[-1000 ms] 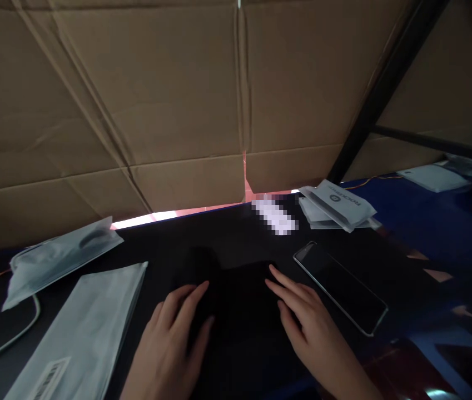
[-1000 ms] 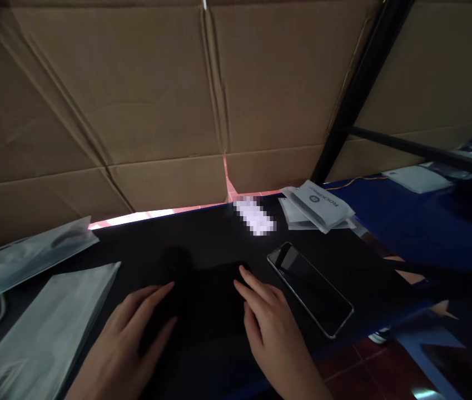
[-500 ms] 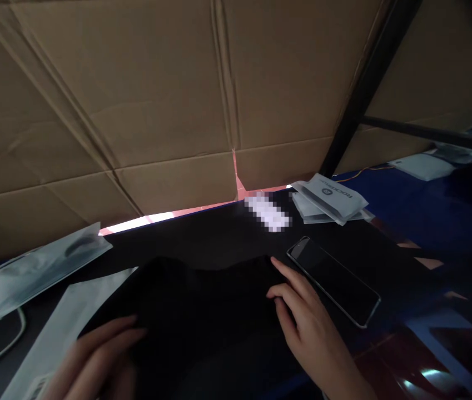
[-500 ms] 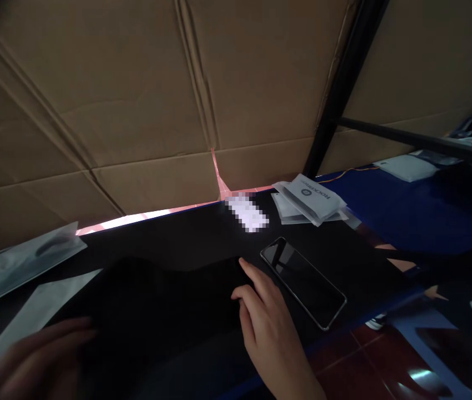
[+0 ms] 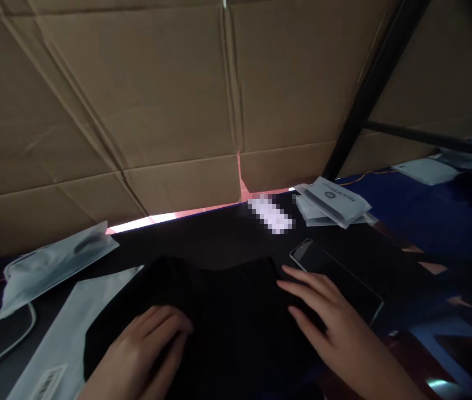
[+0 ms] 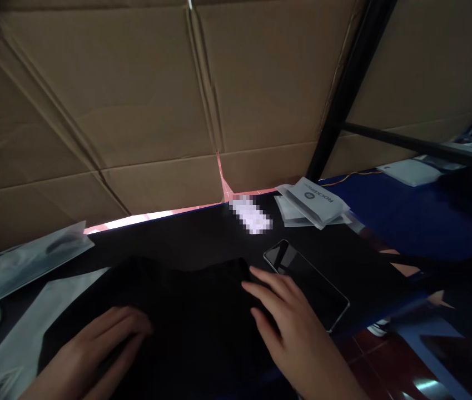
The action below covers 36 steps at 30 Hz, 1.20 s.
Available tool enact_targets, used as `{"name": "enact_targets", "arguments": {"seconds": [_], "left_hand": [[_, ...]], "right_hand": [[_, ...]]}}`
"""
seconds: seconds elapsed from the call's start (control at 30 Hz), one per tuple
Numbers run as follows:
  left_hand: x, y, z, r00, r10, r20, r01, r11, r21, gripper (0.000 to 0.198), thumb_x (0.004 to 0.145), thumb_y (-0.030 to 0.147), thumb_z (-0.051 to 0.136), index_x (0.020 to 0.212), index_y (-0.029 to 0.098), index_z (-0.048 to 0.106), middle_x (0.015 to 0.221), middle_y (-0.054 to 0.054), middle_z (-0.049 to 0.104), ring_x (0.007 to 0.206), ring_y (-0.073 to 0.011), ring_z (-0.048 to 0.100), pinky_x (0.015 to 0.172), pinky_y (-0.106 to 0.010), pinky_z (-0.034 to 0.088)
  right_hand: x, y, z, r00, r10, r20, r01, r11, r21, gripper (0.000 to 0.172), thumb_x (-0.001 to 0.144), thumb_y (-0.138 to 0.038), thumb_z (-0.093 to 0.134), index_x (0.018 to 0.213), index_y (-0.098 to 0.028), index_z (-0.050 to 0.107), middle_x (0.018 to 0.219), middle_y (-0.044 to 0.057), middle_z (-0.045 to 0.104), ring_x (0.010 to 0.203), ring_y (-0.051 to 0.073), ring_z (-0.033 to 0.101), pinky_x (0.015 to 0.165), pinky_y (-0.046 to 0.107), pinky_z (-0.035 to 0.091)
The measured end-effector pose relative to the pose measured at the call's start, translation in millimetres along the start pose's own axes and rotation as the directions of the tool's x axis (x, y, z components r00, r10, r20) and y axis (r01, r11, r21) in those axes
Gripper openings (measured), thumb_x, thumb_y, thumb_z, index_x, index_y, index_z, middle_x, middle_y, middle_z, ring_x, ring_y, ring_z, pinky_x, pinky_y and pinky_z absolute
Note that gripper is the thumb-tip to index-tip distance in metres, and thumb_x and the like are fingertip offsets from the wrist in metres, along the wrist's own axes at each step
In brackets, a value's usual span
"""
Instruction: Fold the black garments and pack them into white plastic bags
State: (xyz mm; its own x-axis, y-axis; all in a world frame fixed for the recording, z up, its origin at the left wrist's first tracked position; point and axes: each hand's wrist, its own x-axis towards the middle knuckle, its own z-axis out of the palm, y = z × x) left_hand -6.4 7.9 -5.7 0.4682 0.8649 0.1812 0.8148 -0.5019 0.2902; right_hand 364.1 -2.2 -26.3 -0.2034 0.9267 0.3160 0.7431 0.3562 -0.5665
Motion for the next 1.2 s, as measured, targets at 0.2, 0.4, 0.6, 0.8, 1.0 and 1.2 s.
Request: {"name": "enact_targets", "arguments": {"seconds": [0.2,0.4,0.6,0.8,1.0,1.2], "left_hand": [[29,5,10.5,0.995,-0.096,-0.007,0.097,0.994,0.056,0.04,0.106,0.039,0.049,0.137,0.035,0.073,0.121,-0.002,0.085,0.105,-0.0277,0.083,0.087,-0.044,0.07],[30,-5,10.9,0.989,-0.141,0.035,0.139,0.99,0.037,0.064,0.109,0.046,0.049,0.171,0.037,0.034,0.126,-0.002,0.085,0.098,-0.0257,0.086,0.081,-0.038,0.07],[43,-18,5.7,0.985,-0.169,-0.043,0.173,0.974,0.147,0.063,0.107,0.055,0.045,0.169,0.041,0.038,0.157,-0.008,0.066,0.134,-0.0319,0.07,0.109,-0.054,0.06],[39,-27,26.3,0.962,-0.272,0.018,0.261,0.936,0.237,0.073,0.095,0.056,0.068,0.163,0.036,0.049,0.172,-0.013,0.047,0.15,-0.0473,0.056,0.106,-0.071,0.058],[39,-29,21.9,0.972,-0.234,-0.004,0.225,0.929,0.293,0.084,0.088,0.061,0.077,0.162,0.032,0.052,0.171,-0.012,0.047,0.152,-0.0468,0.054,0.11,-0.069,0.057],[12,-15,16.0,0.998,0.018,-0.065,0.003,0.952,0.306,0.08,0.103,0.064,0.057,0.172,0.034,0.03,0.174,-0.005,0.042,0.158,-0.0359,0.046,0.112,-0.056,0.06]], "right_hand": [[56,0,15,0.999,0.001,-0.034,0.0,0.999,0.032,0.021,0.098,-0.015,0.069,0.082,-0.028,0.07,0.1,0.0,0.073,0.096,0.023,0.074,0.082,0.04,0.064],[75,-16,26,0.905,0.062,-0.421,-0.06,0.998,0.017,0.02,0.11,-0.025,0.051,0.126,-0.021,0.063,0.125,0.015,0.07,0.112,0.029,0.072,0.095,0.049,0.062],[53,-36,40,0.952,-0.3,0.064,0.306,0.943,-0.129,0.039,0.111,-0.018,0.053,0.146,-0.024,0.067,0.165,0.004,0.059,0.158,0.029,0.048,0.128,0.055,0.045],[58,-13,58,0.999,-0.011,0.041,0.024,0.941,-0.339,0.053,0.113,-0.04,0.052,0.162,-0.02,0.057,0.184,0.011,0.016,0.168,0.047,0.006,0.129,0.078,0.023],[65,-21,60,0.997,0.021,0.075,0.002,0.954,-0.3,0.059,0.114,-0.04,0.048,0.171,-0.024,0.043,0.185,0.008,0.001,0.169,0.042,0.002,0.132,0.071,0.022],[31,-26,54,0.978,-0.1,0.184,0.139,0.968,-0.211,0.065,0.116,-0.04,0.046,0.177,-0.034,0.023,0.183,-0.001,0.016,0.17,0.032,0.016,0.134,0.062,0.031]]}}
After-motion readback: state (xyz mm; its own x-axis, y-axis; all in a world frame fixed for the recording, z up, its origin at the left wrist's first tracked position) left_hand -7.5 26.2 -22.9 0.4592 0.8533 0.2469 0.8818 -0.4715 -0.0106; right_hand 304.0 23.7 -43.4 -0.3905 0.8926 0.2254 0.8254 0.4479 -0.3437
